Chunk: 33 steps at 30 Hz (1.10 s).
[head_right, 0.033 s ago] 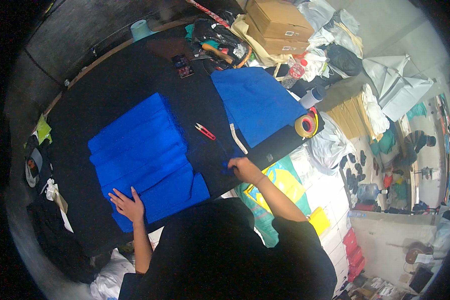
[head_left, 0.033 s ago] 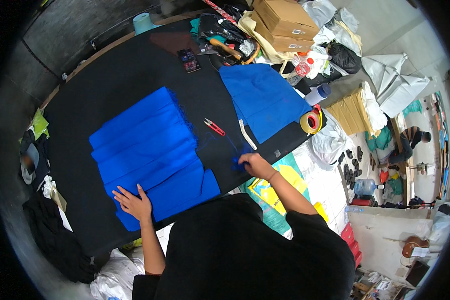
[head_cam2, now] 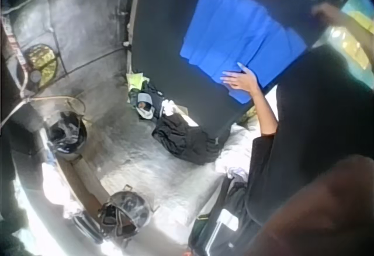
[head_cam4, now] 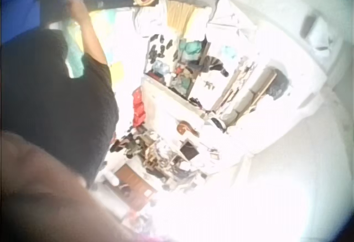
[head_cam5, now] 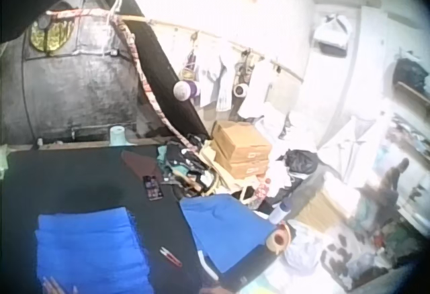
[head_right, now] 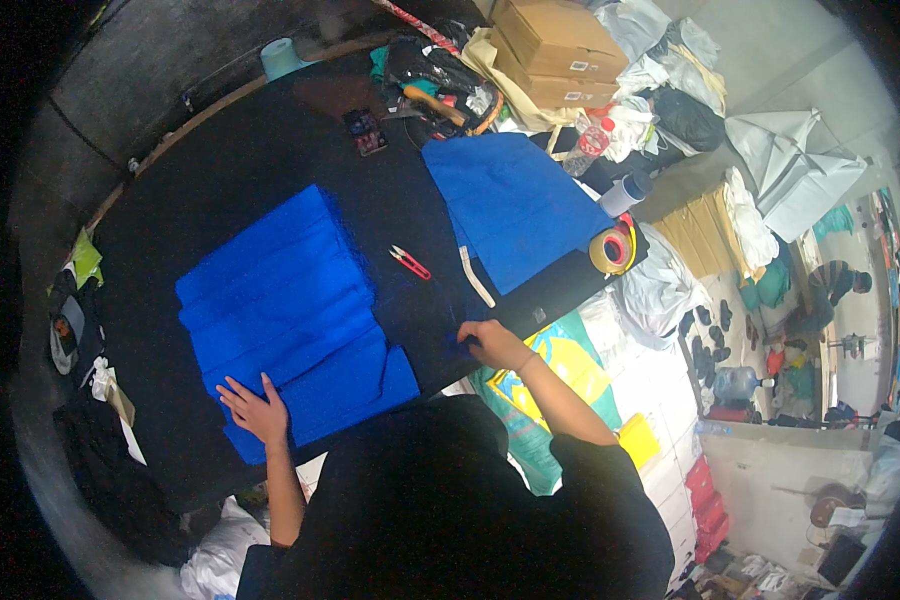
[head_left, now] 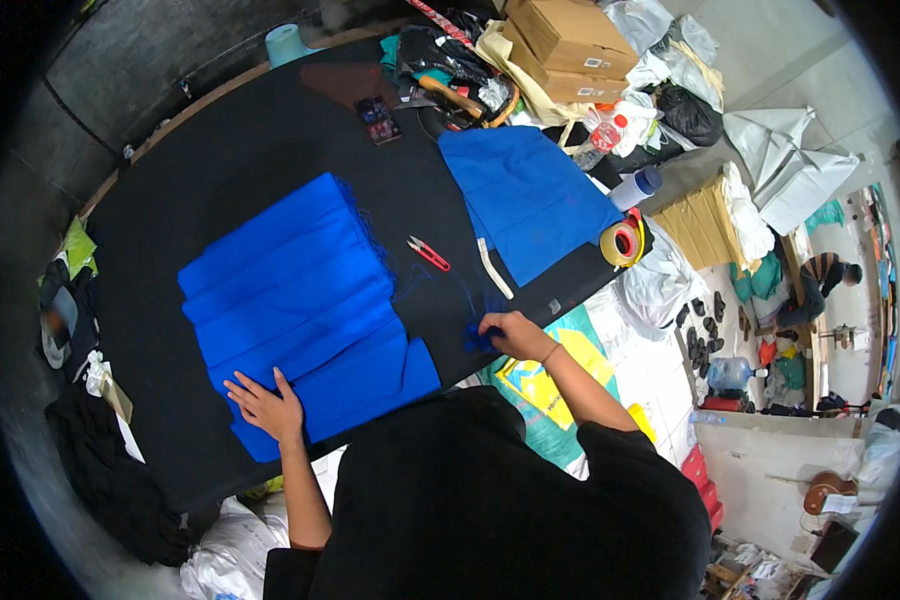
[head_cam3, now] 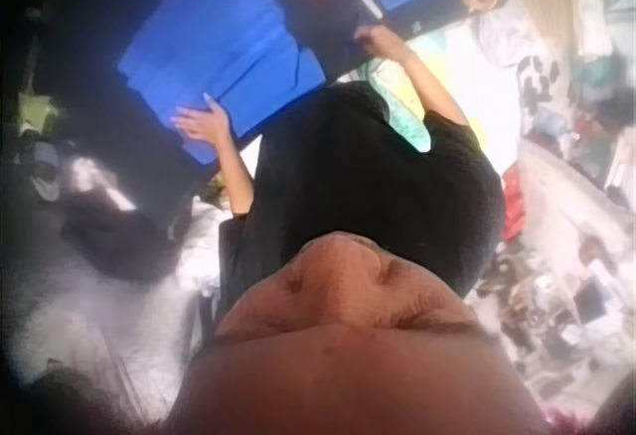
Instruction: The person cuts a folded blue fabric on a black table using a red utility knife. They repeatedly trim the edges of the folded stack, remove small cut pieces, and adjust the fabric layers. The person briefly looks around the room before resuming cutting.
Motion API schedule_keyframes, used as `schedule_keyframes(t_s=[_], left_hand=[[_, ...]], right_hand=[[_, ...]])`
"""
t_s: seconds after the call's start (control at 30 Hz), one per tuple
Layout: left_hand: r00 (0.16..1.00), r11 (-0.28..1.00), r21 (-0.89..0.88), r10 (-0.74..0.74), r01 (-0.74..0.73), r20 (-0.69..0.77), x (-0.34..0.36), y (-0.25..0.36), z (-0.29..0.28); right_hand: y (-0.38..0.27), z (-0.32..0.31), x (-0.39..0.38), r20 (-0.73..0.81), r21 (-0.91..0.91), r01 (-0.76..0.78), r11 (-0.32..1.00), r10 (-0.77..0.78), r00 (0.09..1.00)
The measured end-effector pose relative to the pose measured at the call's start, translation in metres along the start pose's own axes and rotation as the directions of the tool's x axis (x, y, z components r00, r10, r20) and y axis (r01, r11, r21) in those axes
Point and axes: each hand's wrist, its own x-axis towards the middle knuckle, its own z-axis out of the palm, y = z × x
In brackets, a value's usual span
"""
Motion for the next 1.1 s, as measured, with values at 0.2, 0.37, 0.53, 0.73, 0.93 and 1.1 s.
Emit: schedule_keyframes(t_s=[0.2,0.37,0.53,0.73,0.93,1.1], left_hand=[[1.000,1.000,-0.002,0.005,-0.005,-0.006,0.002,-0.003,0.002],[0.999,1.000,0.010,-0.002,0.001,0.038,0.005,0.003,-0.004],[1.000,1.000,-0.026,0.016,-0.015,0.020,0.005,0.003,-0.004],[0.999,1.000,-0.024,-0.015,0.016,0.037,0.002,0.007,-0.003],[1.000,1.000,-0.029,-0.005,0.006,0.018,0.002,0.001,-0.005],[0.999,0.999,-0.041,-0.003,0.005,0.036,0.003,0.005,-0.006]], right_hand=[[0.039,-0.039,0.006,0.259,0.535,-0.257,0.805,0.134,0.957],[0.049,-0.049,0.080,-0.518,0.323,-0.112,0.940,0.274,0.810],[0.047,-0.022,0.094,-0.654,-0.095,0.005,0.995,-0.066,0.754],[0.027,0.007,0.050,-0.562,-0.418,0.068,0.906,-0.317,0.764],[0.027,-0.040,0.027,-0.103,0.469,-0.046,0.882,0.107,0.989],[0.039,-0.058,0.041,-0.125,0.658,-0.220,0.720,0.392,0.911]])
